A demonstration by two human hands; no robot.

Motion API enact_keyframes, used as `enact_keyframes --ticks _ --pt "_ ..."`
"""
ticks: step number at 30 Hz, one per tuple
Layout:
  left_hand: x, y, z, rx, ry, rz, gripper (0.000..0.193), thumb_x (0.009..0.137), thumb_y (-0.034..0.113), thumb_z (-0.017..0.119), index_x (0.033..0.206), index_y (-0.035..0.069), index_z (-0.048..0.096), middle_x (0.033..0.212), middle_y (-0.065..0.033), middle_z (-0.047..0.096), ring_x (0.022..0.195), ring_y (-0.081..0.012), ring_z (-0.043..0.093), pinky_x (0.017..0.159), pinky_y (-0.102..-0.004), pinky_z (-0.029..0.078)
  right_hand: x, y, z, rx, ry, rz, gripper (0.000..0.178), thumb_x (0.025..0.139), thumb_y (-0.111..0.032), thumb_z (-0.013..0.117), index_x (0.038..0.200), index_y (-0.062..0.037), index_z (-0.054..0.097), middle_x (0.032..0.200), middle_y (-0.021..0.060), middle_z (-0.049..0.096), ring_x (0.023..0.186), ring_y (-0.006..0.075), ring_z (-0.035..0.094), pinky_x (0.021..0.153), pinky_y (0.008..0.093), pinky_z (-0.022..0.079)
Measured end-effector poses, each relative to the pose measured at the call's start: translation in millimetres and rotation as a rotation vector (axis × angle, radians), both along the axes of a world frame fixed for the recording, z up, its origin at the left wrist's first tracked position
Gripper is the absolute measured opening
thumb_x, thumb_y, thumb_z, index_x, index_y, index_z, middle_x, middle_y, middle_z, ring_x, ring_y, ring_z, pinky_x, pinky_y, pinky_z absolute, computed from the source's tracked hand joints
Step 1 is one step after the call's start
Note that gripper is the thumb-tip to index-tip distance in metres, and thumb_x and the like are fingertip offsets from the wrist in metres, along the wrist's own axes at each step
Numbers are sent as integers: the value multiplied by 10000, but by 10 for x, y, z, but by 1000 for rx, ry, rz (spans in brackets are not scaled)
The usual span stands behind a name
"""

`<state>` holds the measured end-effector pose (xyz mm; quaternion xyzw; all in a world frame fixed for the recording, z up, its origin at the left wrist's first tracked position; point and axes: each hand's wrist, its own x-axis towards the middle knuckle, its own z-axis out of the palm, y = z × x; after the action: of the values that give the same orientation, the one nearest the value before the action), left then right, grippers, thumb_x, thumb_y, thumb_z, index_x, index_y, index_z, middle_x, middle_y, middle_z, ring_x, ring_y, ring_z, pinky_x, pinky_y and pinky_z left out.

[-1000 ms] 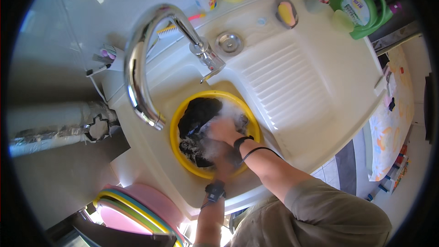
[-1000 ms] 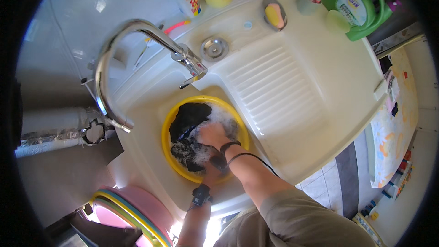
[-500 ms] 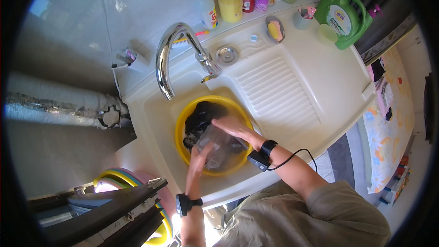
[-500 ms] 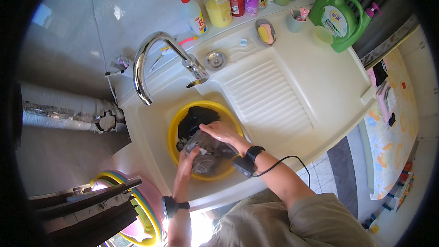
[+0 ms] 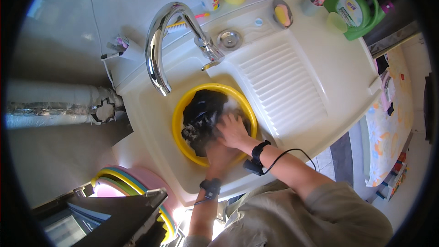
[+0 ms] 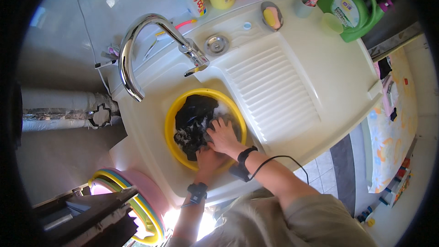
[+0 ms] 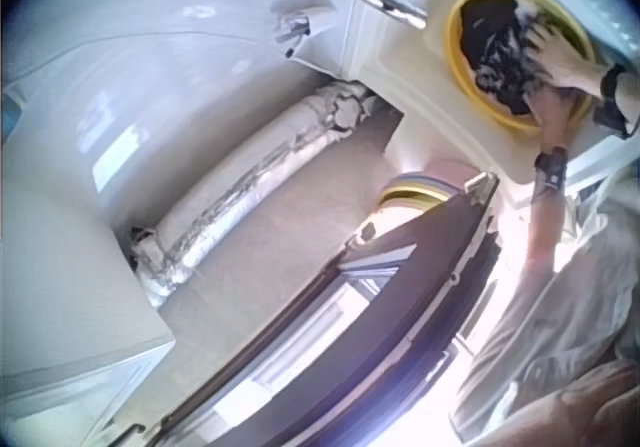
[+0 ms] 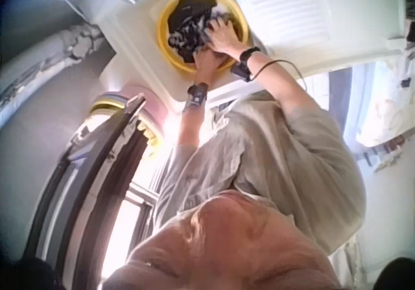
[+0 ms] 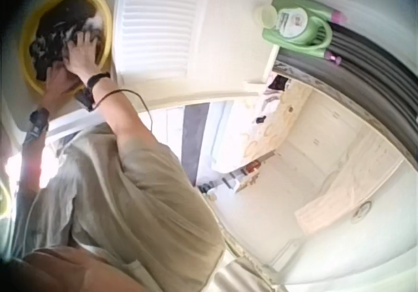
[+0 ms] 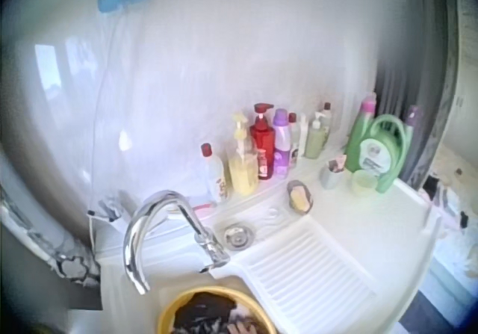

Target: Hand-washing a black garment in a yellow basin inside a sink.

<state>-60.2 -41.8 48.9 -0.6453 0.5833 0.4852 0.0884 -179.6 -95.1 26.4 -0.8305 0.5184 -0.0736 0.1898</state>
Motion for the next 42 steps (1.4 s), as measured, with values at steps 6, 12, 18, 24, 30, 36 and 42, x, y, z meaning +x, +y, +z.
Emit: enact_keyframes --ticks 6,12,18,24,30,36,42 --pt "-16 2 -144 -90 -89 70 866 694 558 753 1259 -49 503 1235 -254 552 1195 -427 504 978 -594 371 167 -255 -614 298 171 22 313 812 -316 669 1090 -182 722 1133 81 632 1154 283 538 878 450 491" --pt "12 107 -747 -147 -139 -8 656 753 473 724 1252 69 584 1272 -225 581 1195 -415 528 1014 -610 322 248 -702 -955 360 216 184 201 834 -227 588 919 -157 756 979 151 714 974 318 675 860 446 530" --pt "92 -76 -758 18 -65 -42 809 768 642 646 1369 110 538 1405 -180 522 1313 -366 474 1055 -683 237 98 -480 23 443 -99 -55 433 766 -248 685 1198 -234 704 1388 220 487 1309 412 431 977 593 434" --pt "-23 21 -593 -125 -56 1 607 821 487 667 1275 94 577 1147 -177 671 1026 -358 646 896 -499 472 42 -118 -380 229 -44 -24 403 779 -386 705 1139 -205 716 1419 174 452 1312 369 398 974 557 440" --pt "155 283 -1046 -435 -145 0 507 846 477 590 1194 109 595 1133 -139 675 988 -330 659 838 -484 471 515 -439 -897 455 -45 -162 345 792 -376 684 1017 -118 726 1077 165 688 1003 327 647 918 453 499" --pt "121 -23 -763 15 -272 -79 949 757 699 601 1493 148 366 1494 -97 451 1361 -334 434 1091 -733 82 284 -699 107 611 78 74 348 740 -289 699 1081 -238 744 1350 197 513 1325 427 405 976 633 408" --pt "73 103 -899 -144 -217 -119 722 761 565 684 1312 112 572 1294 -167 600 1184 -325 576 951 -506 429 110 -97 -366 131 -94 -31 475 760 -464 731 1141 -179 712 1474 173 386 1361 405 336 991 627 398"
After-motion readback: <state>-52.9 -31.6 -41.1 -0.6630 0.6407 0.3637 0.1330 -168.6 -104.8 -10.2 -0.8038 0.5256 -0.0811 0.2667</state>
